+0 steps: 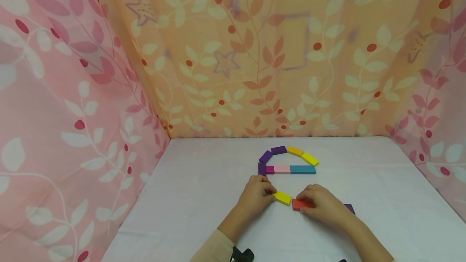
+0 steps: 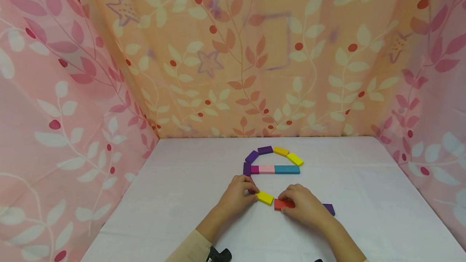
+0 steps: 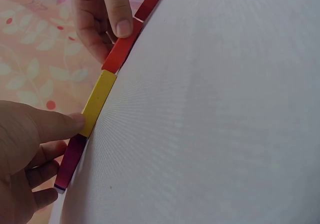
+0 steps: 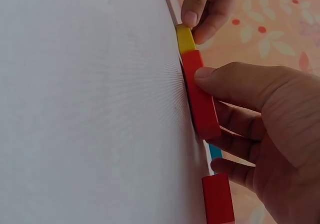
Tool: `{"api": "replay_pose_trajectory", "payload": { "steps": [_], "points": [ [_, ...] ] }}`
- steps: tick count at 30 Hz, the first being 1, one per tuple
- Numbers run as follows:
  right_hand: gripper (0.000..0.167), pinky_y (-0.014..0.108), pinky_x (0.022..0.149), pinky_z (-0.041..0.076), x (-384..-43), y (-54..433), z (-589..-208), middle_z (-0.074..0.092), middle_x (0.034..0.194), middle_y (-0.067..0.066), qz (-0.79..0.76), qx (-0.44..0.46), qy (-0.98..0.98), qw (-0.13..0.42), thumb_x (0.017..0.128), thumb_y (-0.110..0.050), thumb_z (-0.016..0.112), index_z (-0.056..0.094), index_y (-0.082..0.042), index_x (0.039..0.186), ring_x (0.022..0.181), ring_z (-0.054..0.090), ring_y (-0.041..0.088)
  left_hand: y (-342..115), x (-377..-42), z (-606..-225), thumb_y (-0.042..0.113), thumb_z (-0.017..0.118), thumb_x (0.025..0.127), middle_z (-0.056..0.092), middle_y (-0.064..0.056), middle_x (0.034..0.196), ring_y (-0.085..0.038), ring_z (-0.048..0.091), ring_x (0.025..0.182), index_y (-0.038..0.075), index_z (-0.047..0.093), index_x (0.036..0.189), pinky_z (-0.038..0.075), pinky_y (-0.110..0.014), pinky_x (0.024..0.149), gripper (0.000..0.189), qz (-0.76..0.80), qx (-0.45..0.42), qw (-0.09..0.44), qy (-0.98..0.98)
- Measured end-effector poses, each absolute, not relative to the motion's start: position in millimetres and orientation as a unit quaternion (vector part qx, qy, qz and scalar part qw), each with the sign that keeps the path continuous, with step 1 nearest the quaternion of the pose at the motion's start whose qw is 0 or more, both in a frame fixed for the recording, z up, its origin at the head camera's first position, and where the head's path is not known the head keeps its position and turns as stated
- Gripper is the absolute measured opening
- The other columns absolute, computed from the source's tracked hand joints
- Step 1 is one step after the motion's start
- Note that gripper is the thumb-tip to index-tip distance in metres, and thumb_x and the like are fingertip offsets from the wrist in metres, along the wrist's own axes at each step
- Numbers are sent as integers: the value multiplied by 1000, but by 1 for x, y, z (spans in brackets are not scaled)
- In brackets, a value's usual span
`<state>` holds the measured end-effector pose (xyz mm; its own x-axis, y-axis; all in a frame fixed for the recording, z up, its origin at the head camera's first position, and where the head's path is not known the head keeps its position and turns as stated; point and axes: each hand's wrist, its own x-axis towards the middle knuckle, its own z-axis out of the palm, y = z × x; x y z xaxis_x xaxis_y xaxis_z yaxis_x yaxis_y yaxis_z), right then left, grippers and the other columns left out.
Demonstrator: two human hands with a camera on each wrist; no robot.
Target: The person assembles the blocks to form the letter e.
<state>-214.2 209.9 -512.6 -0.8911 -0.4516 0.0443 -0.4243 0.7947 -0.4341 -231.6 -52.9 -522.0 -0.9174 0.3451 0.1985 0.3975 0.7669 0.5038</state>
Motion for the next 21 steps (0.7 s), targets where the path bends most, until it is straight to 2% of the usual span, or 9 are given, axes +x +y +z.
{"api": "replay_pose_trajectory", "payload": {
  "steps": [10,21],
  "points": [
    [26,38,90,55,-217,209,-515,62,100,-17,-234,-214,948,37,83,-37,85,75,-31,107,97,53,8,-53,-233,-524,26,82,89,58,14,103,-9,48,104,27,82,104,48,-23,90,15,-276,-198,47,-939],
    [25,35,87,55,-217,210,-517,61,99,-18,-230,-230,945,20,85,-37,83,75,-31,108,96,53,7,-53,-232,-523,26,83,88,58,14,102,-9,48,104,27,82,103,48,-23,90,15,-275,-199,49,-939]
  ]
}}
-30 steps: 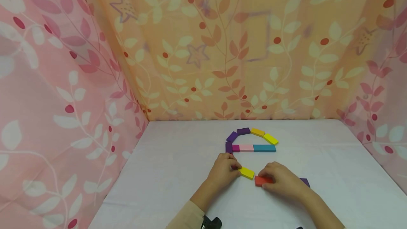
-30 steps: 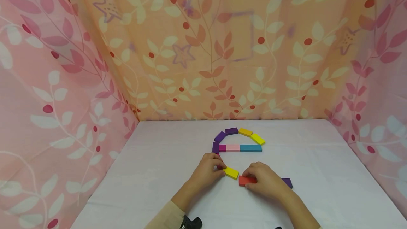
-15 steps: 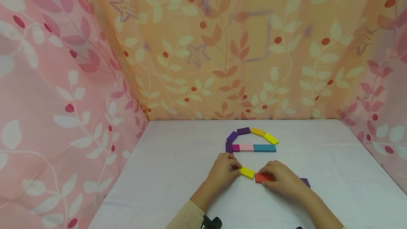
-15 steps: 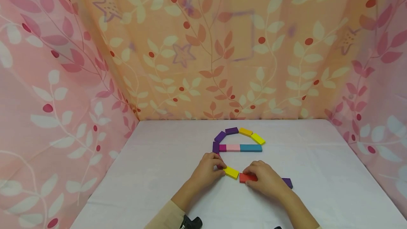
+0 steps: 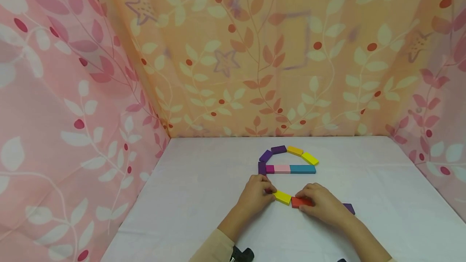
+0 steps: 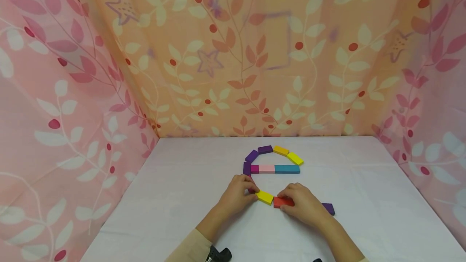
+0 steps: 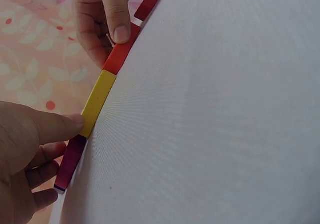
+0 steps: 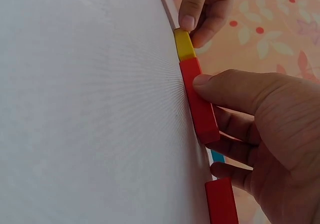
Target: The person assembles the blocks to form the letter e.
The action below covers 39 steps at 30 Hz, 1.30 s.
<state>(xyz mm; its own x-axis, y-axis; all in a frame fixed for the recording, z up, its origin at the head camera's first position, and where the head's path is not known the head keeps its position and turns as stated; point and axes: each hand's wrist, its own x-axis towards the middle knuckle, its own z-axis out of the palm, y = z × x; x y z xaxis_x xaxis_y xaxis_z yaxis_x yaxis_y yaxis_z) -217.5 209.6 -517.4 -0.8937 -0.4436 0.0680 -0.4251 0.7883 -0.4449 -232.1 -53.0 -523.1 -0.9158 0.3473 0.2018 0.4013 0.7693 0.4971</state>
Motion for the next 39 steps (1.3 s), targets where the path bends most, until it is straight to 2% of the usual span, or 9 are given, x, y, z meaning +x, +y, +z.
{"api": "replay_pose_trajectory", "payload": {
  "steps": [15,30,39],
  "points": [
    [26,39,90,54,-218,211,-519,61,100,-18,-235,-232,944,10,86,-36,83,75,-30,110,98,54,8,-52,-232,-523,26,83,89,57,13,102,-9,48,105,28,82,104,49,-22,90,16,-271,-193,43,-942],
    [27,41,91,55,-218,210,-518,63,103,-17,-246,-218,944,30,85,-38,83,75,-31,110,101,54,10,-51,-232,-523,29,83,88,58,14,104,-9,48,105,28,81,105,49,-22,92,17,-256,-193,41,-946],
    [27,40,91,54,-218,211,-519,63,102,-17,-250,-217,943,30,85,-38,83,75,-31,110,100,54,9,-52,-232,-520,27,83,87,58,12,102,-9,48,101,26,81,104,47,-24,88,17,-267,-201,40,-942]
  ]
}}
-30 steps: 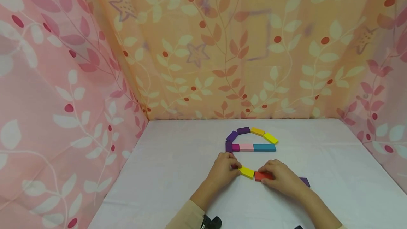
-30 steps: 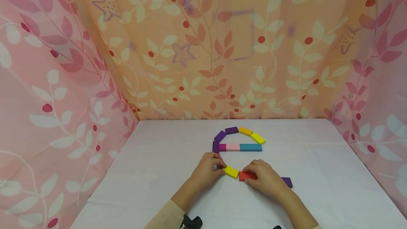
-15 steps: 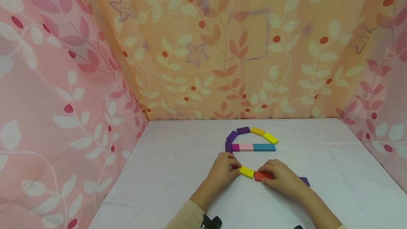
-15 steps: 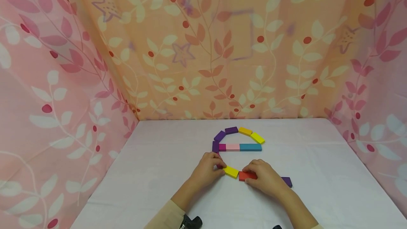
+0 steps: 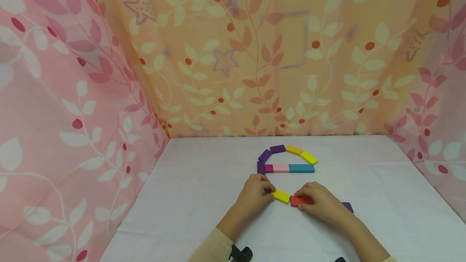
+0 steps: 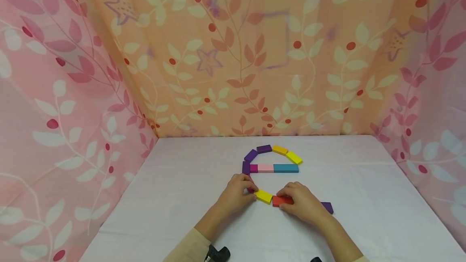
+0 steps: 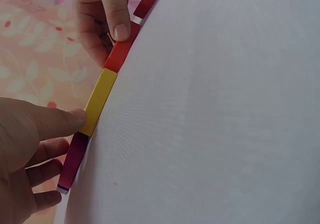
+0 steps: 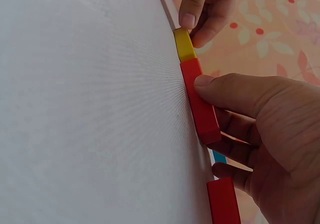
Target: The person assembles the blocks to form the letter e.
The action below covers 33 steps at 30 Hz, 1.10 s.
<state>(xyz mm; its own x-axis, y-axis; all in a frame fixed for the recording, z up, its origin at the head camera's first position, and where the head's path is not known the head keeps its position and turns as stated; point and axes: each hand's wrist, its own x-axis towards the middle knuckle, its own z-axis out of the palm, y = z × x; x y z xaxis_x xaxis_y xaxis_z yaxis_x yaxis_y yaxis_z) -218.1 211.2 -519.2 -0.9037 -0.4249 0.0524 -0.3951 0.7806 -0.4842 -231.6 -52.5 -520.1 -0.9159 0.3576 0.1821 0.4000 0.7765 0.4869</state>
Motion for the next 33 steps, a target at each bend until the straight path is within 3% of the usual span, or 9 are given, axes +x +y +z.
{"api": "replay_pose_trajectory", "payload": {
  "steps": [8,16,26,33],
  "points": [
    [28,42,94,53,-219,212,-519,63,104,-17,-259,-209,942,34,85,-39,83,75,-31,111,102,54,9,-45,-236,-510,34,83,88,60,14,110,-8,48,108,32,80,107,48,-24,93,20,-238,-213,34,-947],
    [29,39,91,53,-219,213,-519,64,103,-18,-259,-214,941,34,84,-39,83,75,-31,111,102,55,9,-31,-241,-501,42,83,84,60,19,113,-6,48,116,37,78,110,52,-24,94,26,-244,-239,-38,-939],
    [31,36,90,53,-220,217,-520,65,105,-18,-272,-209,939,39,84,-40,84,74,-30,112,103,55,9,-19,-250,-510,45,82,85,64,22,110,-2,53,113,37,76,115,50,-22,95,31,-199,-311,-49,-928],
    [31,41,94,55,-220,221,-512,66,104,-15,-280,-189,940,40,83,-33,85,75,-26,112,106,57,12,-13,-251,-506,44,84,84,66,23,102,0,52,102,33,78,114,47,-17,86,32,-210,-327,-79,-918]
  ]
}}
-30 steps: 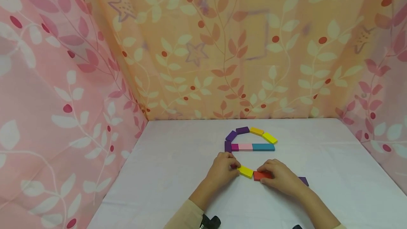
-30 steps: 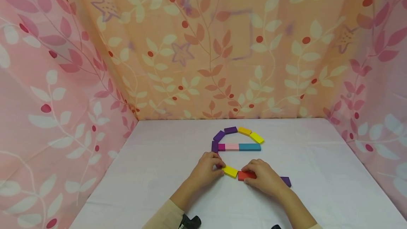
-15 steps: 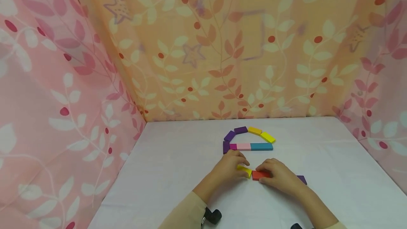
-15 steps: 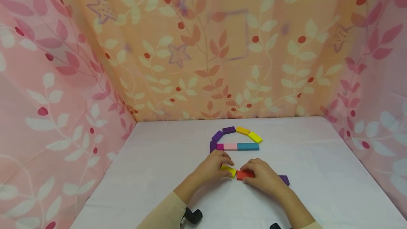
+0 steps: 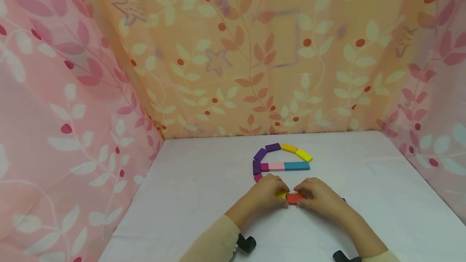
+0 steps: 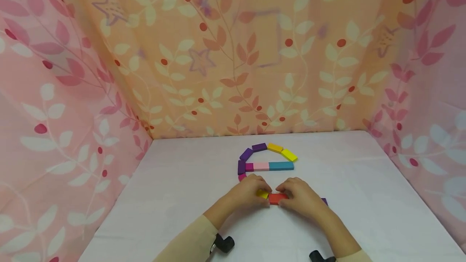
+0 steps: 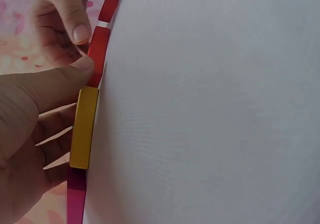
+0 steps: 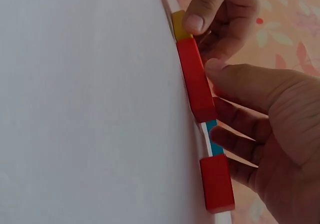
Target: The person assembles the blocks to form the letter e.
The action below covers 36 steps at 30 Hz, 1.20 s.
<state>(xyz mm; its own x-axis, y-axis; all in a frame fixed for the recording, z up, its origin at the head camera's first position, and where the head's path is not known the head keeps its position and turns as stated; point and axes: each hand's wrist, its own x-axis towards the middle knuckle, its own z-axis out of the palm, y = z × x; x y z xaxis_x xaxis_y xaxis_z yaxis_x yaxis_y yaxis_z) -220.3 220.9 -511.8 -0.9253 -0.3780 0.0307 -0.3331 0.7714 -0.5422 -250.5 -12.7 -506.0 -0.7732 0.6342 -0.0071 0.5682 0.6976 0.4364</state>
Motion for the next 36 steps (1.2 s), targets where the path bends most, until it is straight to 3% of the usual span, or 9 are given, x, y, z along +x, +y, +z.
{"api": "replay_pose_trajectory", "payload": {
  "steps": [14,28,36],
  "points": [
    [35,61,100,50,-221,241,-479,68,118,-5,-295,-163,941,24,88,-30,81,74,-21,121,122,56,29,-8,-250,-501,48,84,82,61,19,102,0,49,102,34,77,114,48,-17,82,37,173,327,96,924],
    [29,57,98,51,-215,274,-482,69,112,-8,-245,-179,952,41,85,-33,82,76,-23,112,114,59,26,-6,-248,-503,48,83,83,61,19,102,0,49,101,34,76,113,47,-16,82,34,160,323,89,929],
    [42,43,90,55,-211,288,-494,68,105,-15,-221,-200,952,61,78,-51,85,76,-25,110,102,58,13,-5,-248,-505,47,83,83,61,19,103,0,50,102,32,76,113,48,-14,82,34,163,323,87,928]
  ]
}}
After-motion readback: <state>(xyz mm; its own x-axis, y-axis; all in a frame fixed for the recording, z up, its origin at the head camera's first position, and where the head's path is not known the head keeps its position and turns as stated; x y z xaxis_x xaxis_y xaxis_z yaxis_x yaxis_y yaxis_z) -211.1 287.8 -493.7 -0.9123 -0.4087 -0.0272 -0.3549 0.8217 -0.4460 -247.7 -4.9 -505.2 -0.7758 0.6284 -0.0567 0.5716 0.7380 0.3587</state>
